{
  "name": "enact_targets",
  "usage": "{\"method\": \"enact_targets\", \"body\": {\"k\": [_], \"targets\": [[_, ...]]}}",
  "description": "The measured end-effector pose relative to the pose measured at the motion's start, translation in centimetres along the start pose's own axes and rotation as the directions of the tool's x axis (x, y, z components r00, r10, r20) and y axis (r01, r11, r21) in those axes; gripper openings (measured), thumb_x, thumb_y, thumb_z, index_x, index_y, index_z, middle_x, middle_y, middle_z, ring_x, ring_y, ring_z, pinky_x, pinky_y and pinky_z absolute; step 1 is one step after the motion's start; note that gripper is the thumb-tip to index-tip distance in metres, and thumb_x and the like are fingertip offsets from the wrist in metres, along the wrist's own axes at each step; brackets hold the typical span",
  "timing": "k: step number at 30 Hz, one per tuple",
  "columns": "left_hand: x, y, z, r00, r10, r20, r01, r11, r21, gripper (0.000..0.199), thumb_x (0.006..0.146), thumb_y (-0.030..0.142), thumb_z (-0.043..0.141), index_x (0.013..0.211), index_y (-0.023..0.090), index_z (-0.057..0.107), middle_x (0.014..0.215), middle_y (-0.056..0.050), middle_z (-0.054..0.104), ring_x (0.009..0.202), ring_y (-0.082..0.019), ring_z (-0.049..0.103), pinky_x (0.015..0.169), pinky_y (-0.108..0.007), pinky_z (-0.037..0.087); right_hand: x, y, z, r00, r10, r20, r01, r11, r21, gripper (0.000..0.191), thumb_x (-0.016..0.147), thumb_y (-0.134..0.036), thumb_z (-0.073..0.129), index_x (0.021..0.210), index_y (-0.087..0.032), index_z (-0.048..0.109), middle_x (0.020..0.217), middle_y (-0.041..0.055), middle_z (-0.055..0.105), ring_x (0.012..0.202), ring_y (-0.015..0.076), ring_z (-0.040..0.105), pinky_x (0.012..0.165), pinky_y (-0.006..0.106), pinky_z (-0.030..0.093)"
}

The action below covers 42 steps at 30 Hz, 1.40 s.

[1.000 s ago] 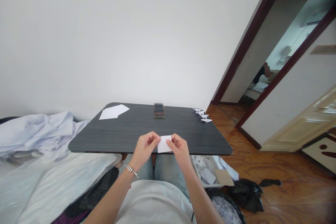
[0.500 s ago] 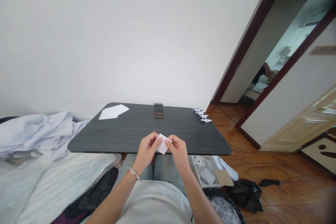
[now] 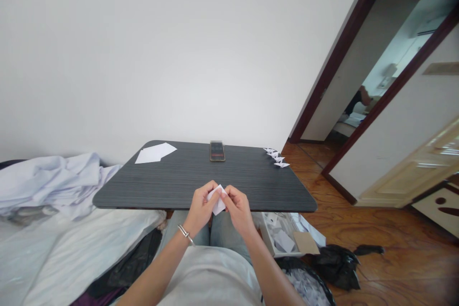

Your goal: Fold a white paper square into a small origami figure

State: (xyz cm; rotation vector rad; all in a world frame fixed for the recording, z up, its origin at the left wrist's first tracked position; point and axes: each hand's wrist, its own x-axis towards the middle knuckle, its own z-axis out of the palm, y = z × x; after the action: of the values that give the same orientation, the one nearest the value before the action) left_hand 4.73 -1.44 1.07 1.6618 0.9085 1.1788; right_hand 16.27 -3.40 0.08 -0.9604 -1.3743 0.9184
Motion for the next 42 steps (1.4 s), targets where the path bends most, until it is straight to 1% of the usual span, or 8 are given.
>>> {"method": "enact_targets", "body": {"k": [4, 8, 16, 22, 28, 32, 36, 42], "targets": [[0.3, -0.5, -0.1, 0.999, -0.014, 0.031, 0.015, 0.999, -0.041, 0.029, 0.079, 0.038, 0.046, 0.062, 0.015, 0.045, 0.054, 0.005, 0.042, 0.049, -0.007, 0.037, 0.047, -0.018, 0.028, 0.1, 0.5, 0.1, 0.999, -0.004, -0.038, 0.003, 1.000, -0.020, 0.026, 0.077, -0.030, 0.047, 0.055, -0.018, 0.039, 0.050, -0.0058, 0.034, 0.047, 0.0079, 0.031, 0.044, 0.019, 0.025], [0.5, -0.9, -0.3, 0.995, -0.017, 0.094, 0.022, 0.998, -0.058, 0.030, 0.080, 0.038, 0.046, 0.060, 0.015, 0.043, 0.052, 0.006, 0.038, 0.047, -0.007, 0.034, 0.045, -0.018, 0.026, 0.2, 0.7, 0.2, 0.999, 0.034, 0.001, -0.034, 0.999, -0.011, 0.024, 0.076, -0.029, 0.047, 0.055, -0.018, 0.040, 0.049, -0.0062, 0.036, 0.044, 0.0076, 0.032, 0.042, 0.019, 0.026], [0.5, -0.9, -0.4, 0.999, -0.042, -0.017, 0.041, 0.997, -0.072, 0.032, 0.079, 0.039, 0.046, 0.059, 0.015, 0.041, 0.051, 0.005, 0.039, 0.046, -0.007, 0.035, 0.044, -0.018, 0.027, -0.1, 0.5, 0.1, 0.996, 0.072, 0.058, -0.071, 0.997, -0.008, 0.020, 0.074, -0.025, 0.046, 0.056, -0.018, 0.041, 0.048, -0.0071, 0.036, 0.041, 0.0071, 0.033, 0.040, 0.019, 0.026], [0.5, -0.9, -0.8, 0.996, -0.068, -0.060, 0.062, 0.994, -0.092, 0.032, 0.078, 0.040, 0.046, 0.058, 0.016, 0.040, 0.050, 0.005, 0.038, 0.045, -0.007, 0.035, 0.042, -0.018, 0.027, -0.5, 0.7, 0.2, 0.995, 0.063, 0.081, -0.065, 0.998, 0.023, 0.019, 0.074, -0.023, 0.046, 0.056, -0.018, 0.042, 0.048, -0.0063, 0.039, 0.043, 0.0071, 0.034, 0.041, 0.018, 0.027], [0.7, -1.0, -0.9, 0.994, -0.086, -0.063, 0.078, 0.988, -0.130, 0.032, 0.077, 0.041, 0.047, 0.058, 0.016, 0.041, 0.049, 0.006, 0.039, 0.044, -0.006, 0.036, 0.042, -0.017, 0.028, -0.6, 0.8, 0.0, 0.993, 0.071, 0.098, -0.075, 0.996, 0.039, 0.019, 0.075, -0.024, 0.047, 0.057, -0.018, 0.044, 0.049, -0.0064, 0.039, 0.043, 0.0069, 0.034, 0.042, 0.018, 0.029], [0.8, -0.9, -1.1, 0.995, -0.100, -0.004, 0.098, 0.983, -0.157, 0.032, 0.077, 0.042, 0.047, 0.059, 0.016, 0.039, 0.048, 0.007, 0.039, 0.042, -0.006, 0.035, 0.042, -0.017, 0.027, -0.4, 1.1, 0.0, 0.990, 0.092, 0.107, -0.099, 0.993, 0.058, 0.020, 0.076, -0.026, 0.048, 0.058, -0.018, 0.044, 0.050, -0.0057, 0.042, 0.043, 0.0067, 0.036, 0.042, 0.018, 0.030], [0.8, -0.9, -1.1, 0.993, -0.073, 0.089, 0.083, 0.990, -0.112, 0.031, 0.078, 0.041, 0.047, 0.060, 0.015, 0.042, 0.050, 0.006, 0.040, 0.045, -0.006, 0.036, 0.042, -0.017, 0.028, -0.1, 1.2, 0.1, 0.993, 0.099, 0.059, -0.104, 0.992, 0.072, 0.023, 0.077, -0.031, 0.048, 0.059, -0.018, 0.043, 0.048, -0.0059, 0.042, 0.041, 0.0065, 0.035, 0.040, 0.018, 0.027], [0.6, -1.4, -0.6, 0.982, -0.119, 0.147, 0.141, 0.978, -0.151, 0.029, 0.072, 0.041, 0.055, 0.067, 0.013, 0.047, 0.055, 0.004, 0.043, 0.047, -0.007, 0.039, 0.042, -0.017, 0.034, 0.2, 1.0, -0.1, 0.989, 0.066, -0.130, -0.054, 0.994, 0.091, 0.025, 0.077, -0.035, 0.050, 0.060, -0.018, 0.045, 0.044, -0.0081, 0.035, 0.038, 0.0061, 0.029, 0.038, 0.019, 0.023]]}}
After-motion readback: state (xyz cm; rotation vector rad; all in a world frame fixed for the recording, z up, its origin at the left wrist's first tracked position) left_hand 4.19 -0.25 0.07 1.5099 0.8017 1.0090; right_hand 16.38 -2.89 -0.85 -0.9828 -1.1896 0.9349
